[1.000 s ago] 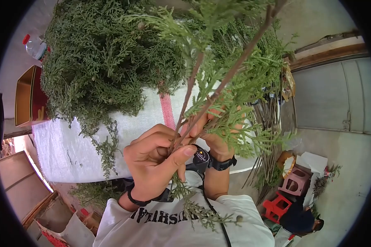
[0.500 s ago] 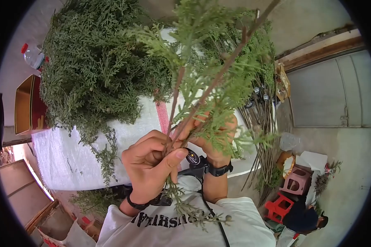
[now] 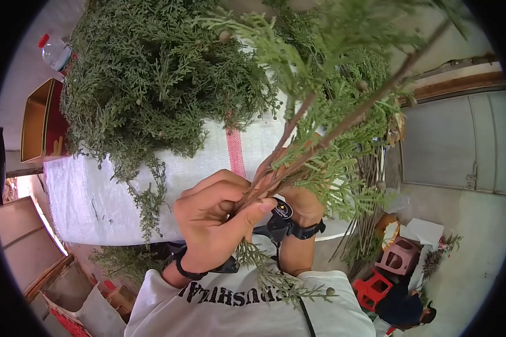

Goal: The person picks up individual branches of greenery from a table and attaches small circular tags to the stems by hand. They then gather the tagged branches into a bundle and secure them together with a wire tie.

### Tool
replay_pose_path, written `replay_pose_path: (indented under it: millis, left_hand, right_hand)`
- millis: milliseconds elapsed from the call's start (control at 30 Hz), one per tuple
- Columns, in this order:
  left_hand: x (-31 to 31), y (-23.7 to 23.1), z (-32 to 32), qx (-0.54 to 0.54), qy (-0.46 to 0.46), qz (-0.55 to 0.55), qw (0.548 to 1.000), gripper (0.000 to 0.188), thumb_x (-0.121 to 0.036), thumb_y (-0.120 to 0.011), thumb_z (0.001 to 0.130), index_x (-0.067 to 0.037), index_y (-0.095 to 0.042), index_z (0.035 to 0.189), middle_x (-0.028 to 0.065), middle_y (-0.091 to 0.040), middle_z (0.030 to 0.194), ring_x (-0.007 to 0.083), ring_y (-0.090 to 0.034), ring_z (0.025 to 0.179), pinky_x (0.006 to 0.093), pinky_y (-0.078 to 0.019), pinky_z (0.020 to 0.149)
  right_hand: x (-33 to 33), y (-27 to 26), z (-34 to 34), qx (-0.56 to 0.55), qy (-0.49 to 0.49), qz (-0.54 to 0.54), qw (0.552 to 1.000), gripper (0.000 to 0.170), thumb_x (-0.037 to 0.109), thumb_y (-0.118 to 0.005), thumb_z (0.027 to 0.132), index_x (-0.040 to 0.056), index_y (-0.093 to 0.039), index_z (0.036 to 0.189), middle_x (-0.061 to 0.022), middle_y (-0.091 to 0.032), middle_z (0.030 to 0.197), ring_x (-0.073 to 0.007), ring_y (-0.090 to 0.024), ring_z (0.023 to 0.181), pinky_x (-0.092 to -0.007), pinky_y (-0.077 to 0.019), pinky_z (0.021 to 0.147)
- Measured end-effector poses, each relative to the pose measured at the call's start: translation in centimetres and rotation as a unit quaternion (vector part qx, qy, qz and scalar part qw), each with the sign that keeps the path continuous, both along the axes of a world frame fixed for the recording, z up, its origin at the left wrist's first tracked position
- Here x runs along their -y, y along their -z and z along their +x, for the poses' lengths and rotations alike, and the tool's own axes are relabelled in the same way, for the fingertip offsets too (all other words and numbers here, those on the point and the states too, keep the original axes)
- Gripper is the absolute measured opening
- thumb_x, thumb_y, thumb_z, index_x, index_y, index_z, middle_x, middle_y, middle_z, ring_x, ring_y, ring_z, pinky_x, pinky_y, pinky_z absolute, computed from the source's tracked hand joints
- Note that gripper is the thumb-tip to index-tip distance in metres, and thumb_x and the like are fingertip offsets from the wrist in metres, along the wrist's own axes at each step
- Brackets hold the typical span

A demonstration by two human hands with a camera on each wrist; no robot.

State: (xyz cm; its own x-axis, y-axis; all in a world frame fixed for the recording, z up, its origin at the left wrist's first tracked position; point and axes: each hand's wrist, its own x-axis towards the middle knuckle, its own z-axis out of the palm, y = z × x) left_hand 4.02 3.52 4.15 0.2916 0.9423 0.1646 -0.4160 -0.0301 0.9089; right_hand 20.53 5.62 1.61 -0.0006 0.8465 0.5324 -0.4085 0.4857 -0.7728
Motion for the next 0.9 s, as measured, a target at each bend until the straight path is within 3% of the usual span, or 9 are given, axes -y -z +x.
replay_pose_path:
  millis: [267, 367, 433, 600, 667, 700, 767, 867, 900]
  left_hand:
    - [-0.5, 0.1, -0.5, 0.011, -0.001, -0.037, 0.999, 0.009, 0.013, -0.071, 0.083, 0.012, -0.062, 0.087, 0.0129, -0.064, 0.091, 0.0081, -0.059, 0.056, 0.0213, -0.0417, 0.044]
    - [-0.6, -0.3, -1.0, 0.018, 0.014, -0.086, 0.996, 0.016, 0.009, -0.071, 0.085, 0.008, -0.061, 0.098, 0.01, -0.064, 0.09, 0.0069, -0.059, 0.059, 0.0213, -0.0399, 0.043]
    - [-0.7, -0.9, -2.1, 0.103, 0.098, -0.145, 0.979, 0.02, 0.003, -0.067, 0.09, 0.004, -0.057, 0.107, 0.0078, -0.064, 0.091, 0.0059, -0.059, 0.062, 0.0199, -0.0397, 0.046]
    - [0.6, -2.0, -8.4, 0.123, 0.145, -0.192, 0.963, 0.021, -0.002, -0.064, 0.094, 0.001, -0.055, 0.113, 0.008, -0.064, 0.093, 0.0089, -0.061, 0.066, 0.0207, -0.0425, 0.05]
    - [2.1, -1.9, -10.8, 0.147, 0.053, -0.157, 0.975, 0.026, -0.007, -0.063, 0.095, 0.001, -0.053, 0.118, 0.01, -0.064, 0.095, 0.0126, -0.062, 0.069, 0.023, -0.045, 0.054]
    - [2.8, -0.9, -12.0, 0.153, 0.012, -0.124, 0.98, 0.023, -0.009, -0.062, 0.095, -0.002, -0.052, 0.116, 0.0101, -0.066, 0.091, 0.0097, -0.057, 0.06, 0.0209, -0.0387, 0.046]
    - [3.7, -0.6, -14.2, 0.15, -0.013, -0.089, 0.985, 0.021, -0.01, -0.061, 0.096, -0.004, -0.052, 0.114, 0.0101, -0.067, 0.086, 0.0067, -0.052, 0.05, 0.0188, -0.0324, 0.038]
    - [5.2, -0.9, -16.3, 0.181, -0.313, -0.106, 0.926, 0.019, -0.02, -0.056, 0.101, -0.003, -0.055, 0.109, 0.0094, -0.063, 0.087, 0.0067, -0.045, 0.046, 0.0195, -0.0303, 0.038]
    - [5.4, -0.5, -16.9, 0.18, -0.309, -0.107, 0.928, 0.019, -0.02, -0.056, 0.101, -0.003, -0.055, 0.109, 0.0094, -0.063, 0.087, 0.0067, -0.045, 0.046, 0.0195, -0.0303, 0.038]
  right_hand:
    - [-0.1, 0.0, 1.0, 0.077, -0.048, 0.04, 0.995, 0.071, 0.012, -0.093, 0.062, -0.0005, -0.048, 0.115, -0.0074, -0.058, 0.092, -0.0158, -0.059, 0.066, -0.0284, -0.0515, 0.065]
    - [1.5, -1.4, 0.1, 0.077, -0.03, -0.093, 0.992, 0.064, 0.018, -0.088, 0.07, 0.0011, -0.048, 0.117, -0.0068, -0.057, 0.093, -0.0146, -0.059, 0.071, -0.03, -0.0481, 0.069]
    - [1.5, -1.7, -0.7, 0.033, 0.076, -0.266, 0.96, 0.049, 0.024, -0.077, 0.082, 0.0029, -0.051, 0.118, -0.0079, -0.061, 0.096, -0.0153, -0.06, 0.076, -0.0296, -0.0472, 0.072]
    - [-0.8, -1.8, -5.8, 0.053, 0.028, -0.313, 0.948, 0.029, 0.018, -0.068, 0.093, 0.0051, -0.057, 0.116, -0.0083, -0.067, 0.086, -0.0146, -0.063, 0.075, -0.0274, -0.0507, 0.066]
    - [0.0, -1.2, -8.0, 0.363, -0.097, -0.104, 0.921, 0.03, 0.025, -0.065, 0.095, 0.0058, -0.058, 0.117, -0.009, -0.067, 0.081, -0.0171, -0.064, 0.069, -0.0318, -0.0503, 0.063]
    - [0.4, -1.4, -9.4, 0.354, -0.093, -0.101, 0.925, 0.03, 0.025, -0.065, 0.095, 0.0058, -0.058, 0.117, -0.009, -0.067, 0.081, -0.0171, -0.064, 0.069, -0.0318, -0.0503, 0.063]
    - [0.8, -2.2, -12.7, 0.622, -0.148, -0.158, 0.752, 0.028, 0.026, -0.064, 0.094, 0.0071, -0.06, 0.114, -0.0112, -0.066, 0.077, -0.0275, -0.064, 0.063, -0.0379, -0.0487, 0.058]
    - [1.8, 2.2, -14.9, 0.63, 0.007, -0.087, 0.772, 0.025, 0.024, -0.063, 0.093, 0.0076, -0.062, 0.111, -0.0127, -0.068, 0.078, -0.0292, -0.063, 0.061, -0.0361, -0.049, 0.058]
    - [2.1, 3.0, -15.2, 0.632, 0.081, -0.047, 0.77, 0.023, 0.023, -0.063, 0.093, 0.0078, -0.063, 0.11, -0.0134, -0.069, 0.079, -0.03, -0.063, 0.06, -0.0352, -0.0491, 0.057]
